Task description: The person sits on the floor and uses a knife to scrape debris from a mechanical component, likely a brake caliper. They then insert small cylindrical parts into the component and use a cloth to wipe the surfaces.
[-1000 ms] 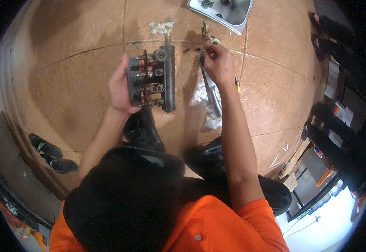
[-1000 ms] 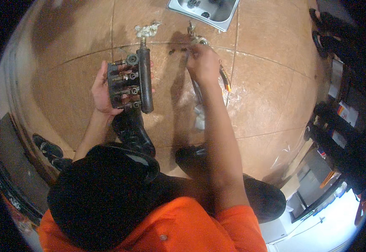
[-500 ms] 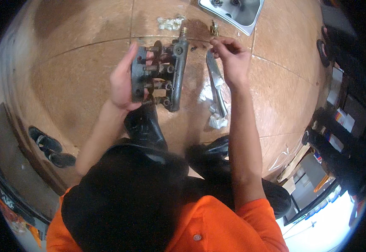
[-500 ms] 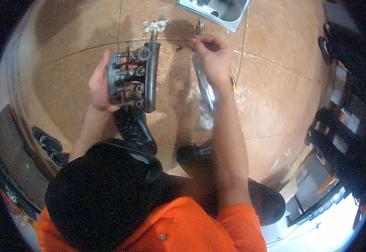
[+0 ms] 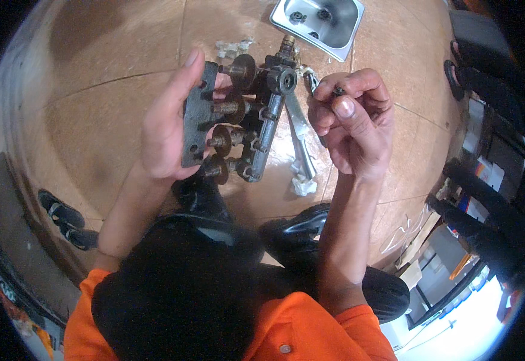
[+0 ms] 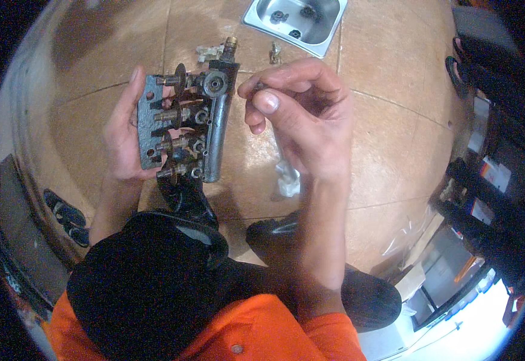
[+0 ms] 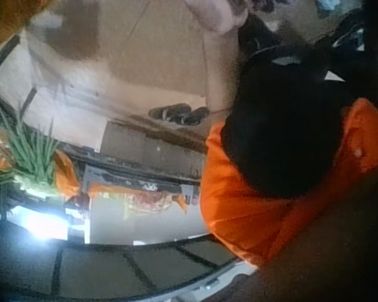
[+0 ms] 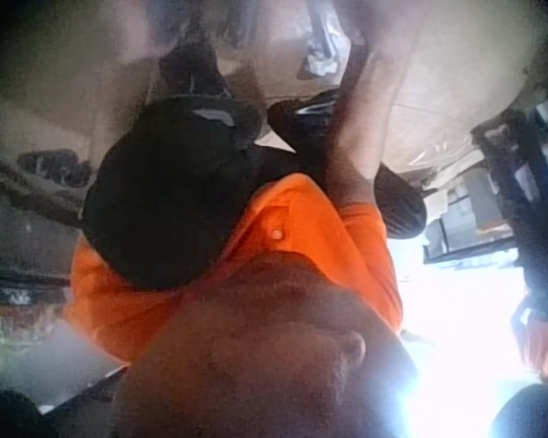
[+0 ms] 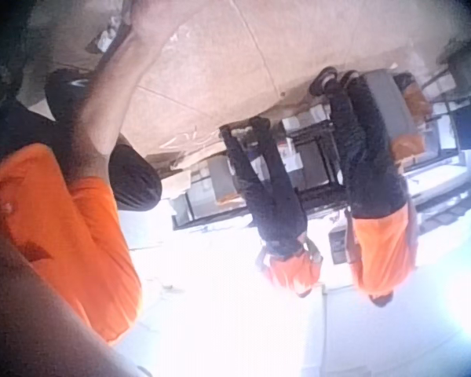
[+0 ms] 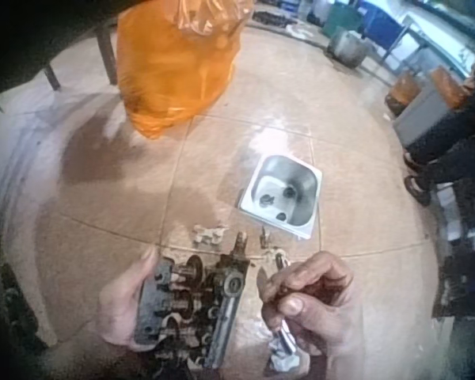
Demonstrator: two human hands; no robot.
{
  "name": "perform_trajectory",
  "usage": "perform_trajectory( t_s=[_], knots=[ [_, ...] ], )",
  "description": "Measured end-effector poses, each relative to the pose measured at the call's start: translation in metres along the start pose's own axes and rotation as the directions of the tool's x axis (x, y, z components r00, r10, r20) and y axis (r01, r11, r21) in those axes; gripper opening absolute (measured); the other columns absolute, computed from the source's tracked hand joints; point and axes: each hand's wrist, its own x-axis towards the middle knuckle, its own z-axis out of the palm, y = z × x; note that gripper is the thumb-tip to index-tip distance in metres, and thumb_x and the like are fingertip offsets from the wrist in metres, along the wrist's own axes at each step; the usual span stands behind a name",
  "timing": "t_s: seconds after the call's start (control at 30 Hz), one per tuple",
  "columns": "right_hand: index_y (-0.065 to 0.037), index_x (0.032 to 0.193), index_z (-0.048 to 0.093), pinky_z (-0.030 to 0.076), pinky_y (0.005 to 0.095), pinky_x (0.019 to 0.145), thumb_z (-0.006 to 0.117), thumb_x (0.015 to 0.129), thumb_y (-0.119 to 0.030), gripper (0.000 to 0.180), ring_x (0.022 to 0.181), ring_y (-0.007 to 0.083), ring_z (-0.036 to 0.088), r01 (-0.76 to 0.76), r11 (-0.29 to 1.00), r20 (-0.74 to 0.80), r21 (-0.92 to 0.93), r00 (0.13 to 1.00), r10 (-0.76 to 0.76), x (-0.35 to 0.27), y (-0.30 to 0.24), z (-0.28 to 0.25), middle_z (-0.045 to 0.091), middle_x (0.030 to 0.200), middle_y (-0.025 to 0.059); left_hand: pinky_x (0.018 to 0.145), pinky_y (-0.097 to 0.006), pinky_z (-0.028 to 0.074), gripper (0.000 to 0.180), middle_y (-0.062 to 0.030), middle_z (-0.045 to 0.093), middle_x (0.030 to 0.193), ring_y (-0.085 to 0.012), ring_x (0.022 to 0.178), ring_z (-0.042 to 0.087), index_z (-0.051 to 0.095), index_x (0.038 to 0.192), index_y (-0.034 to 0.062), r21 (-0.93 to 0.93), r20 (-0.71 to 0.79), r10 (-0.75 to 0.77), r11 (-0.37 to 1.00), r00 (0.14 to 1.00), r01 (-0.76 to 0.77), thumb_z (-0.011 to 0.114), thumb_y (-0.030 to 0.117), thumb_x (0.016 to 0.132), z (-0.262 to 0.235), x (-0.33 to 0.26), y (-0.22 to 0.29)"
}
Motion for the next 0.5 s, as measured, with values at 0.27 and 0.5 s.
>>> perform_trajectory(
  t_s=[0.27,0.5],
  knots=[
    [-0.001,0.098,0.061,0.053,0.0286,0.057,0.069,0.084,0.007,0.018,0.069,0.0188,0.066,-0.022,0.999,0.000,0.025,1.000,0.022,-0.007,0.000,-0.005,0.070,0.089,0.0191,0.068,-0.026,0.059,0.053,-0.0133,0.070,0.103,-0.0159,0.081,0.071,0.062,0.116,-0.0020,-0.130,0.151,0.012,0.991,0.988,0.008,0.041,0.045,0.104,0.011,0.002,-0.005],
    [0.000,0.096,0.063,0.053,0.0264,0.057,0.072,0.084,0.005,0.016,0.068,0.0164,0.067,-0.004,0.993,-0.046,-0.117,0.999,-0.001,-0.007,0.000,-0.001,0.071,0.094,0.0191,0.083,-0.029,0.058,0.055,-0.0157,0.069,0.109,-0.0180,0.093,0.070,0.059,0.123,-0.0042,-0.314,0.457,0.054,0.944,0.888,0.104,0.035,0.042,0.106,-0.003,0.009,-0.001]
  ],
)
